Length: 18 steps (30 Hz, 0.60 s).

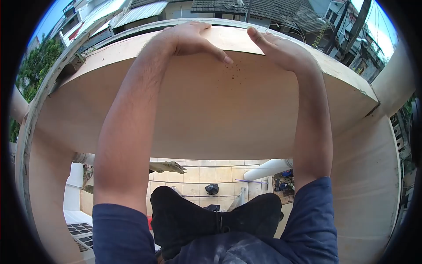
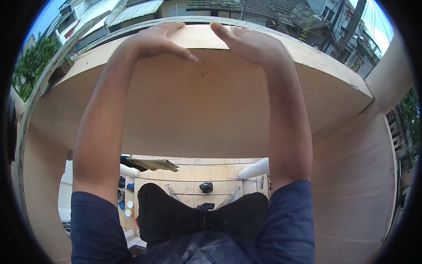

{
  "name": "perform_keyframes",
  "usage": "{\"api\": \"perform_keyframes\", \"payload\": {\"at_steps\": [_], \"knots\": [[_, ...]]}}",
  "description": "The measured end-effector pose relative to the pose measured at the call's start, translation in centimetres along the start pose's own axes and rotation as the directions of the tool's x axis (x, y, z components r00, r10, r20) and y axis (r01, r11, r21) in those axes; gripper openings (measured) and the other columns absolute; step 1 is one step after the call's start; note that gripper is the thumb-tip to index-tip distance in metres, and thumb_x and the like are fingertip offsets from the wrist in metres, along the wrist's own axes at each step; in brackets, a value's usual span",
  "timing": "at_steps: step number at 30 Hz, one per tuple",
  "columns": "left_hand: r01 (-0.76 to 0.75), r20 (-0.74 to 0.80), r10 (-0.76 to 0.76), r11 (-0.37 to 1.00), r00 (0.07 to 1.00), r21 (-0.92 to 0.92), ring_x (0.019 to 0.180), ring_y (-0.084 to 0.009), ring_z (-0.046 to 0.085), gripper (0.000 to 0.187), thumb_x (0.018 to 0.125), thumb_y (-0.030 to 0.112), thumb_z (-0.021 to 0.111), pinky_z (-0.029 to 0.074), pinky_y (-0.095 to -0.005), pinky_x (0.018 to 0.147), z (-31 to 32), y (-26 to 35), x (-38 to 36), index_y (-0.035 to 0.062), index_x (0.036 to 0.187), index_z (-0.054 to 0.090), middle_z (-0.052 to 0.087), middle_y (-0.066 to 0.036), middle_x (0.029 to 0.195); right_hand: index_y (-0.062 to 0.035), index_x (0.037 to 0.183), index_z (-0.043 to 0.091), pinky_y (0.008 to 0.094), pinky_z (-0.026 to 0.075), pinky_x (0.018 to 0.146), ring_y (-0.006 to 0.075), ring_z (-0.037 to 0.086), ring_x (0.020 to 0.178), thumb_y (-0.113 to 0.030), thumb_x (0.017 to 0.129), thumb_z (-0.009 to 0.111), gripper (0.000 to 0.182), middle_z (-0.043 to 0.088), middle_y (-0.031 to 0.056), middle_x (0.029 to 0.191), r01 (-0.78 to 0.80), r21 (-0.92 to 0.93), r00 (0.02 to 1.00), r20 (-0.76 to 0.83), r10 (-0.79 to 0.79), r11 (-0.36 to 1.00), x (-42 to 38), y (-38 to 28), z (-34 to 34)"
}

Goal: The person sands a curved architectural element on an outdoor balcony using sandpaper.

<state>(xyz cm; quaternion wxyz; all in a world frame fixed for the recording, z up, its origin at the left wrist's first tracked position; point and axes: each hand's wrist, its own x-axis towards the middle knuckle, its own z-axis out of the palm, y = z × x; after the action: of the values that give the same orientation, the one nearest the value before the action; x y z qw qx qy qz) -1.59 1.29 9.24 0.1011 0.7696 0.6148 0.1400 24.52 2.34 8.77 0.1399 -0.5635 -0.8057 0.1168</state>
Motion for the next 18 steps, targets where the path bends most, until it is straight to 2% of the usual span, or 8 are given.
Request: {"api": "perform_keyframes", "payload": {"at_steps": [2,5,7,8,10,11,15,18], "knots": [[-0.012,0.011,0.012,1.000,1.000,-0.025,0.159,-0.0326,0.036,0.136,0.056,0.067,0.090,0.031,-0.0426,0.131,-0.4,0.1,-0.3,0.0015,0.164,0.040,0.037,-0.021,0.171,-0.0030,0.159,0.050,0.0422,0.035,0.126,0.0347,0.044,0.155,-0.093,0.096,0.027,0.113,0.050,0.0204,0.164,-0.095,-0.341,0.968,-0.250,0.008,0.935,-2.5,-3.0,2.3],[-0.023,-0.014,0.022,0.999,1.000,-0.040,0.160,-0.0324,0.034,0.134,0.057,0.064,0.088,0.029,-0.0416,0.132,-0.2,-0.2,0.0,0.0014,0.165,0.039,0.036,-0.021,0.172,-0.0036,0.158,0.052,0.0416,0.036,0.126,0.0316,0.046,0.154,-0.091,0.097,0.027,0.110,0.052,0.0190,0.162,0.119,-0.401,0.887,-0.368,-0.278,0.909,-3.7,-3.8,4.4],[-0.022,-0.020,0.022,1.000,1.000,-0.021,0.160,-0.0323,0.033,0.136,0.057,0.067,0.088,0.028,-0.0417,0.133,-0.1,-0.2,-0.3,0.0010,0.165,0.039,0.035,-0.021,0.172,0.0033,0.143,0.064,0.0438,0.047,0.117,0.0299,0.061,0.138,-0.095,0.093,0.028,0.116,0.070,0.0168,0.143,0.255,-0.014,0.937,-0.242,-0.250,0.967,-2.6,-2.7,2.6],[-0.003,-0.017,0.003,1.000,1.000,-0.005,0.160,-0.0322,0.033,0.136,0.057,0.068,0.088,0.028,-0.0418,0.133,-0.2,0.2,-0.7,0.0005,0.165,0.039,0.035,-0.021,0.173,0.0023,0.139,0.067,0.0428,0.048,0.115,0.0275,0.063,0.137,-0.095,0.094,0.025,0.115,0.070,0.0134,0.143,0.017,-0.069,0.996,-0.087,-0.023,0.997,-2.1,-2.6,0.7],[-0.008,-0.024,0.008,1.000,1.000,-0.012,0.159,-0.0333,0.036,0.138,0.056,0.069,0.089,0.030,-0.0420,0.132,-0.1,0.0,-0.2,-0.0012,0.164,0.039,0.037,-0.022,0.171,0.0027,0.141,0.066,0.0428,0.048,0.116,0.0290,0.061,0.138,-0.095,0.094,0.023,0.117,0.069,0.0154,0.144,-0.116,-0.227,0.980,-0.183,0.074,0.967,-0.8,-1.6,1.0],[-0.008,-0.028,0.008,1.000,1.000,-0.002,0.158,-0.0334,0.037,0.138,0.056,0.069,0.089,0.030,-0.0419,0.132,0.0,0.0,-0.2,-0.0013,0.163,0.040,0.038,-0.022,0.171,0.0033,0.144,0.063,0.0437,0.047,0.117,0.0313,0.059,0.141,-0.095,0.094,0.024,0.117,0.066,0.0177,0.148,-0.107,-0.277,0.939,-0.343,0.006,0.955,-0.7,-1.2,2.8],[-0.011,-0.043,0.009,0.999,0.999,-0.044,0.157,-0.0332,0.039,0.137,0.054,0.068,0.090,0.032,-0.0423,0.131,-0.2,-0.4,0.4,0.0007,0.163,0.041,0.039,-0.023,0.170,0.0032,0.149,0.060,0.0450,0.044,0.120,0.0347,0.055,0.145,-0.092,0.095,0.033,0.112,0.060,0.0210,0.154,0.172,-0.355,0.889,-0.346,-0.300,0.919,-2.9,-3.0,4.6],[0.051,0.028,-0.048,0.993,0.998,-0.104,0.158,-0.0329,0.038,0.136,0.054,0.065,0.091,0.032,-0.0431,0.131,-0.4,0.2,-0.5,0.0035,0.165,0.040,0.037,-0.019,0.172,-0.0023,0.143,0.067,0.0454,0.046,0.117,0.0354,0.062,0.137,-0.088,0.099,0.033,0.102,0.069,0.0193,0.142,0.340,-0.056,0.870,-0.359,-0.337,0.939,-3.1,-1.8,4.1]]}}
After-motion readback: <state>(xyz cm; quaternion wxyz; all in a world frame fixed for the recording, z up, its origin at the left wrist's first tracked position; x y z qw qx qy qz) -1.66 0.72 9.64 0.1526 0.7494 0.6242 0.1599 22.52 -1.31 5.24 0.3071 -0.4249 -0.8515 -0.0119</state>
